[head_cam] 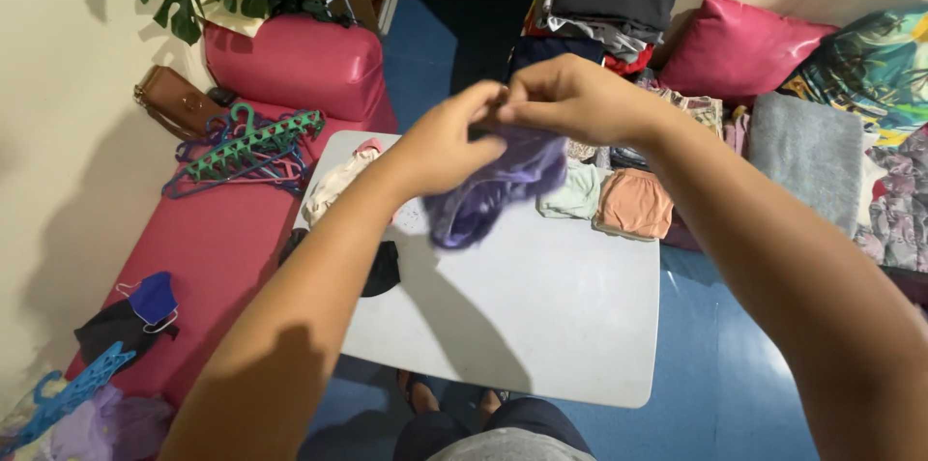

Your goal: Folding laundry, specifically various pairs of underwear, on a white table.

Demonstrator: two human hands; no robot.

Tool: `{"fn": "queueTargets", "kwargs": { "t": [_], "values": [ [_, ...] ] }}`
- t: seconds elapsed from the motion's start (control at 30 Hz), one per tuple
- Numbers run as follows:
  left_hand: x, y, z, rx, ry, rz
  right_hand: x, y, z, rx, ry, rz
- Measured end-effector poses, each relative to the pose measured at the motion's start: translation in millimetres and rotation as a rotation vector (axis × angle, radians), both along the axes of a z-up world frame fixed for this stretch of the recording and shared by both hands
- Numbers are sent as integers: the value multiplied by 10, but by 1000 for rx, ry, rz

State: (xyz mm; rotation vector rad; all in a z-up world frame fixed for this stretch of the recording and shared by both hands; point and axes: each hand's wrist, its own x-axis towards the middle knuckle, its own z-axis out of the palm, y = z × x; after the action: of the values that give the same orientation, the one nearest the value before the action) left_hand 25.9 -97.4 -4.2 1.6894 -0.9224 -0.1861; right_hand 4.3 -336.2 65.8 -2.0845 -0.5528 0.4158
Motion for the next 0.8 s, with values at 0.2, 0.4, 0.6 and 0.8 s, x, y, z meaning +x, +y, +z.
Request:
{"fn": "queueTargets", "kwargs": {
  "t": [0.2,0.4,0.6,0.8],
  "values": [
    [267,575,570,267,-209,166,166,-395,-8,-44,-175,-82],
    [69,1409,750,1397,-720,476,-56,-603,37,-1058,-750,-112],
    [48,1178,59,1753,-406,466,40,-591,-1036,-1293,-242,-49],
    [-84,891,-209,1498,128,409,-153,-152,-770,-1153,-128,-56]
  ]
}}
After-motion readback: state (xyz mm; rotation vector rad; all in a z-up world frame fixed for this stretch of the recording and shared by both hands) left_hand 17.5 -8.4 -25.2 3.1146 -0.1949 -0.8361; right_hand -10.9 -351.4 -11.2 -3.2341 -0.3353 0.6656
